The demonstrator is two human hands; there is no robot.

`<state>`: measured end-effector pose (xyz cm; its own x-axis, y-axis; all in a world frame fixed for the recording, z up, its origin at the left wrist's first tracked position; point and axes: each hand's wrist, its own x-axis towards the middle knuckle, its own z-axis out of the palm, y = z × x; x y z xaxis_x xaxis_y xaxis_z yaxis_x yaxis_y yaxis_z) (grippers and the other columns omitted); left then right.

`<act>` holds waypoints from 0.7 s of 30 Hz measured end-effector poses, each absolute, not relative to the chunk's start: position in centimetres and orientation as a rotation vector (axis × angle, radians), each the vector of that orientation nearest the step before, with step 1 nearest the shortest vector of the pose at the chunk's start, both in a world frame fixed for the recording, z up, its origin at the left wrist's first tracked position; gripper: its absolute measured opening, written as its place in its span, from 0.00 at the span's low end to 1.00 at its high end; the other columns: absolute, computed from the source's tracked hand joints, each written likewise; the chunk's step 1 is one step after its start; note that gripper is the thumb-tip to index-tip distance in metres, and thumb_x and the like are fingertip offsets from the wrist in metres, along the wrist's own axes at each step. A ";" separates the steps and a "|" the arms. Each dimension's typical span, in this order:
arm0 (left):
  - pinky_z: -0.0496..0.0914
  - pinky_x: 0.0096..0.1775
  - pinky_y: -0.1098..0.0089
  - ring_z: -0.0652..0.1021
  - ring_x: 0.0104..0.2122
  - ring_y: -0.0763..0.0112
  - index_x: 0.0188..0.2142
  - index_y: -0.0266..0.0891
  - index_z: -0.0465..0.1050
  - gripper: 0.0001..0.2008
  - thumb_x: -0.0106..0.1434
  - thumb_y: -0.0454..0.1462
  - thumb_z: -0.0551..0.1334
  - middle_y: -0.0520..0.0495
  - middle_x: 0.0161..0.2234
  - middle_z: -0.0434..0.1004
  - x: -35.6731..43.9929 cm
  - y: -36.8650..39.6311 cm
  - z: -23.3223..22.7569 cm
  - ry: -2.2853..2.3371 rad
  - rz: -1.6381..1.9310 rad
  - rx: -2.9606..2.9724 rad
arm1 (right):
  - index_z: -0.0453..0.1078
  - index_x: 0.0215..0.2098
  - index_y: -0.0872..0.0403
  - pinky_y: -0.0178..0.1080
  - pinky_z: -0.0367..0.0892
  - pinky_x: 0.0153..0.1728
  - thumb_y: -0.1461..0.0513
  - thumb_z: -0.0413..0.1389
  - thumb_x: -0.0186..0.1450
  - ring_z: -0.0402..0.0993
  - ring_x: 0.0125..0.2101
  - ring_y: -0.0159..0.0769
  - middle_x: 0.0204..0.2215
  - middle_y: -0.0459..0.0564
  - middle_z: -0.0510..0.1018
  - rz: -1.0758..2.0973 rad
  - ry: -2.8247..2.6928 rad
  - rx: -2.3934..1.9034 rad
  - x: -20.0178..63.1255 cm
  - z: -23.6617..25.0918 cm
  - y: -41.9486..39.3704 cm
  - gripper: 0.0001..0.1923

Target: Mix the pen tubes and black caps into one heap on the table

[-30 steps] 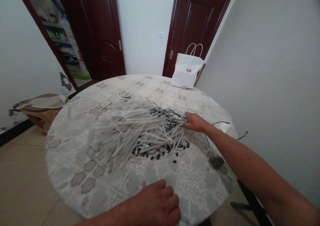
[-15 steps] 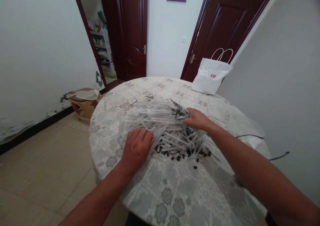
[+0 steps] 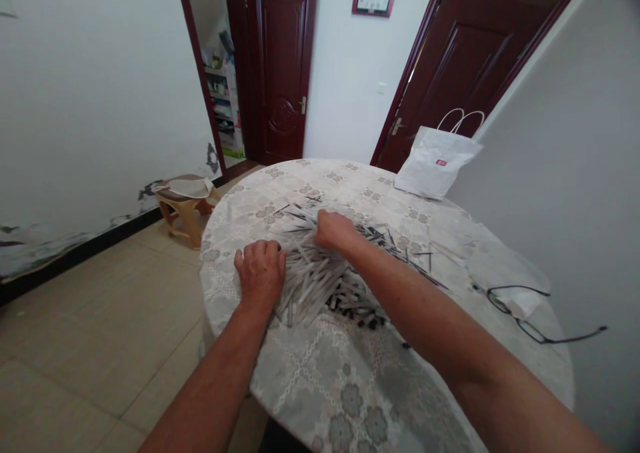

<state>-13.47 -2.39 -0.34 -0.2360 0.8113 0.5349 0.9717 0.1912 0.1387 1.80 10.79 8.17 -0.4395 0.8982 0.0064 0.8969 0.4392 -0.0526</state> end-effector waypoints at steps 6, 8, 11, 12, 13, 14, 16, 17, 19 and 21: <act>0.65 0.51 0.52 0.72 0.50 0.47 0.54 0.36 0.72 0.18 0.72 0.44 0.57 0.33 0.48 0.74 -14.8 -1.8 -1.5 -2.188 -0.724 -1.647 | 0.67 0.61 0.55 0.53 0.73 0.52 0.55 0.57 0.68 0.76 0.57 0.54 0.59 0.64 0.77 0.048 -2.554 -1.599 -1.1 7.5 9.1 0.25; 0.67 0.49 0.53 0.72 0.50 0.46 0.56 0.34 0.71 0.20 0.72 0.45 0.56 0.32 0.49 0.74 -15.0 -1.5 -1.8 -2.211 -0.757 -1.647 | 0.67 0.62 0.51 0.55 0.73 0.53 0.52 0.58 0.67 0.73 0.59 0.55 0.61 0.60 0.76 0.026 -2.530 -1.543 -1.6 7.1 8.6 0.27; 0.70 0.47 0.54 0.74 0.50 0.47 0.58 0.33 0.70 0.22 0.73 0.45 0.55 0.32 0.50 0.73 -15.1 -1.3 -1.9 -2.241 -0.785 -1.660 | 0.66 0.63 0.45 0.57 0.73 0.54 0.49 0.56 0.67 0.70 0.60 0.55 0.60 0.56 0.76 0.023 -2.514 -1.439 -1.7 6.8 7.5 0.28; 0.71 0.47 0.54 0.74 0.50 0.47 0.58 0.33 0.70 0.21 0.72 0.44 0.54 0.32 0.50 0.73 -15.2 -1.3 -1.8 -2.251 -0.790 -1.663 | 0.66 0.63 0.44 0.57 0.73 0.54 0.48 0.56 0.67 0.70 0.60 0.54 0.60 0.55 0.77 0.015 -2.512 -1.411 -1.4 6.9 7.0 0.28; 0.71 0.48 0.53 0.75 0.50 0.47 0.58 0.33 0.70 0.21 0.72 0.43 0.54 0.32 0.50 0.73 -15.2 -1.3 -1.8 -2.260 -0.794 -1.669 | 0.66 0.63 0.44 0.55 0.73 0.55 0.48 0.55 0.68 0.71 0.59 0.53 0.59 0.54 0.77 -0.002 -2.508 -1.383 -0.9 7.1 6.4 0.27; 0.71 0.48 0.53 0.75 0.50 0.46 0.58 0.33 0.70 0.21 0.72 0.41 0.54 0.32 0.51 0.73 -15.3 -1.3 -1.7 -2.267 -0.800 -1.677 | 0.66 0.63 0.44 0.54 0.72 0.55 0.48 0.54 0.69 0.71 0.58 0.52 0.58 0.54 0.77 -0.023 -2.500 -1.354 -0.2 7.5 5.8 0.26; 0.72 0.49 0.52 0.75 0.52 0.45 0.58 0.33 0.70 0.21 0.70 0.39 0.54 0.31 0.52 0.74 -15.4 -1.4 -1.7 -2.276 -0.816 -1.688 | 0.68 0.61 0.46 0.50 0.71 0.58 0.49 0.51 0.71 0.72 0.58 0.50 0.57 0.52 0.78 -0.066 -2.475 -1.298 2.0 8.3 4.8 0.24; 0.72 0.50 0.51 0.75 0.52 0.44 0.59 0.33 0.70 0.21 0.70 0.39 0.54 0.31 0.53 0.74 -15.4 -1.4 -1.6 -2.278 -0.825 -1.693 | 0.69 0.61 0.48 0.48 0.69 0.60 0.50 0.51 0.72 0.72 0.58 0.49 0.57 0.52 0.78 -0.085 -2.455 -1.273 3.6 8.7 4.5 0.23; 0.72 0.51 0.50 0.75 0.54 0.42 0.59 0.32 0.70 0.23 0.69 0.40 0.55 0.30 0.54 0.74 -15.4 -1.5 -1.5 -2.282 -0.848 -1.693 | 0.70 0.60 0.52 0.43 0.65 0.64 0.54 0.48 0.74 0.71 0.59 0.45 0.57 0.53 0.78 -0.123 -2.413 -1.280 7.6 9.3 4.6 0.21; 0.72 0.52 0.49 0.74 0.55 0.41 0.60 0.33 0.70 0.25 0.69 0.44 0.56 0.29 0.56 0.73 -15.2 -1.5 -1.4 -2.274 -0.868 -1.702 | 0.69 0.61 0.56 0.41 0.60 0.66 0.57 0.46 0.75 0.68 0.61 0.44 0.59 0.56 0.76 -0.174 -2.363 -1.411 12.5 9.2 5.5 0.22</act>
<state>-15.17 -1.49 -1.43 -0.3333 0.8211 0.4633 0.9210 0.1786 0.3461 12.52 5.49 9.21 -0.4228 0.8213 0.3832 0.8685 0.4879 -0.0875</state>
